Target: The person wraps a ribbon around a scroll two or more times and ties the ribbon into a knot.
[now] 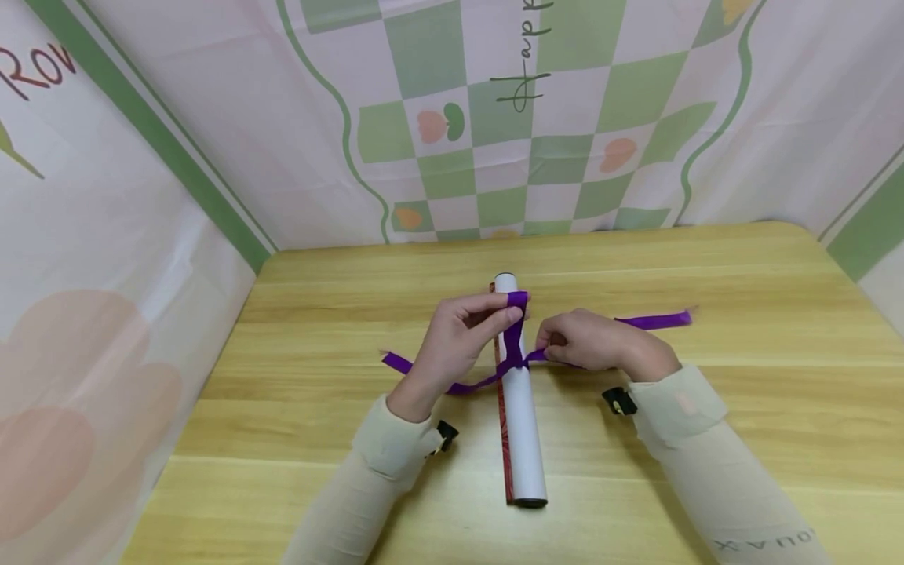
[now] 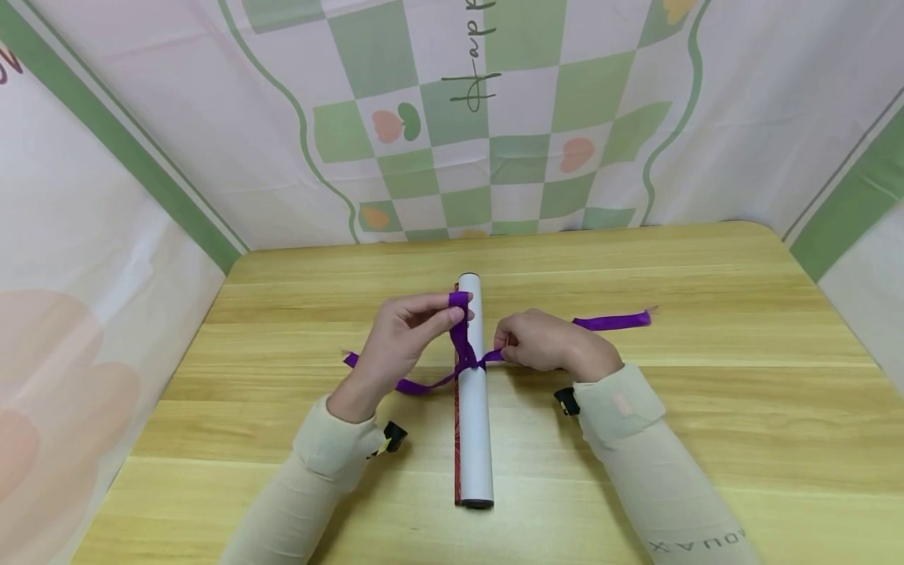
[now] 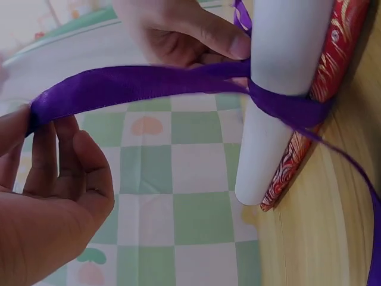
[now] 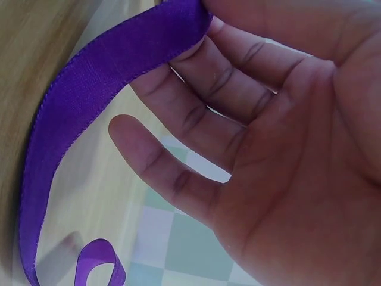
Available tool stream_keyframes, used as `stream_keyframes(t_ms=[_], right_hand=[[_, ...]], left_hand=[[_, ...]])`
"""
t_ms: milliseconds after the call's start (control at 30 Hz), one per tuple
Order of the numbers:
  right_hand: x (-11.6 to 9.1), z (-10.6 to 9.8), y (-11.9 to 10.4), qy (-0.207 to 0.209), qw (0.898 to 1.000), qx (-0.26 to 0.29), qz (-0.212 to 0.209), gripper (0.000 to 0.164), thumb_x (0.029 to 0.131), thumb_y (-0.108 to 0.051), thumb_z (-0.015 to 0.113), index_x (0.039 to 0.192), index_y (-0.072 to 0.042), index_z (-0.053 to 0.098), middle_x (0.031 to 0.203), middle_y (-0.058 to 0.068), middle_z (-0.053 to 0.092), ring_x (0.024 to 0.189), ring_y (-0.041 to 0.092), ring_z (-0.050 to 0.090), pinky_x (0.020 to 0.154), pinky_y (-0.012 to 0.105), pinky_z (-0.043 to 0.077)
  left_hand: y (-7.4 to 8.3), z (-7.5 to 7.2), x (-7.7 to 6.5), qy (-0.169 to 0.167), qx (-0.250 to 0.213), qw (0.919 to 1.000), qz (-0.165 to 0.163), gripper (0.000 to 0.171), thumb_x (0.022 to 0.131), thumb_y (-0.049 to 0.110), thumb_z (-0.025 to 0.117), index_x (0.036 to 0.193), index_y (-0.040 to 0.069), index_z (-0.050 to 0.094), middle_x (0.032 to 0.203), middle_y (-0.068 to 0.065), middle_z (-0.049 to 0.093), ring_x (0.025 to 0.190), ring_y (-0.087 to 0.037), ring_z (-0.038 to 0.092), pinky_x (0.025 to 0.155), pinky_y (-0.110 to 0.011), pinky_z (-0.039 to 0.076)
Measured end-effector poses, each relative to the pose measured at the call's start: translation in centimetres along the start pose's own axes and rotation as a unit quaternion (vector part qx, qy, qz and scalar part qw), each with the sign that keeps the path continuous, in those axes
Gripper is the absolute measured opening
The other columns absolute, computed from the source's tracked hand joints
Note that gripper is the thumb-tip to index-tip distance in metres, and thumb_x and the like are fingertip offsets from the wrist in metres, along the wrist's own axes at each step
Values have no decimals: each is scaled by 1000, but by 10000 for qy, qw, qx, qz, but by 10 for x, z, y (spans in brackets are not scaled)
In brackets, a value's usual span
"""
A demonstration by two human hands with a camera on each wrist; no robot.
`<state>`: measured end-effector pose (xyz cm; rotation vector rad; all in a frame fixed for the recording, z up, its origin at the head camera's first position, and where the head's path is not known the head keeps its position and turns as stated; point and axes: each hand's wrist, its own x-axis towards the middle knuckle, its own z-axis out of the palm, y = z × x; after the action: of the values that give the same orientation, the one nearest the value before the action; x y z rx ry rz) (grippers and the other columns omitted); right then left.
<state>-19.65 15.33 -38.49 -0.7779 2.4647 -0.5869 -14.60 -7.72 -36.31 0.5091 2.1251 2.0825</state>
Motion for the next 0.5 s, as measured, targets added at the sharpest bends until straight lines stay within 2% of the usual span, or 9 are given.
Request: stream_keyframes(t_ms=[100, 233, 367, 500], right_hand=[[0, 0, 0, 6, 10000, -11, 15, 9, 103, -12, 64, 106, -9, 72, 88, 0, 68, 77, 13, 56, 73, 32, 50], [0, 0, -2, 11, 10000, 7, 38, 9, 103, -12, 64, 106, -9, 72, 89, 0, 68, 77, 14, 56, 73, 32, 49], [-1, 0, -2, 48, 10000, 20, 36, 9, 102, -11, 65, 106, -9, 72, 91, 1, 69, 78, 15, 57, 73, 32, 50], [0, 0, -2, 87, 10000, -2, 23, 9, 102, -10, 65, 106, -8, 72, 92, 2, 70, 79, 15, 57, 73, 32, 51]], left_hand=[[-1, 0, 0, 65, 422, 9991, 69, 26, 103, 5, 67, 125, -6, 73, 120, -25, 76, 95, -5, 70, 93, -37, 62], [-2, 0, 0, 101, 1079, 9939, 198, 32, 101, 6, 69, 133, -2, 71, 118, -21, 77, 97, -19, 73, 87, -32, 61], [-5, -2, 0, -15, 1541, 9872, 406, 44, 99, 5, 71, 142, -1, 64, 113, -20, 78, 100, -31, 74, 90, -36, 62], [-7, -3, 0, -152, 1932, 9786, 696, 48, 99, 2, 71, 145, -3, 60, 109, -20, 77, 100, -32, 75, 91, -32, 61]])
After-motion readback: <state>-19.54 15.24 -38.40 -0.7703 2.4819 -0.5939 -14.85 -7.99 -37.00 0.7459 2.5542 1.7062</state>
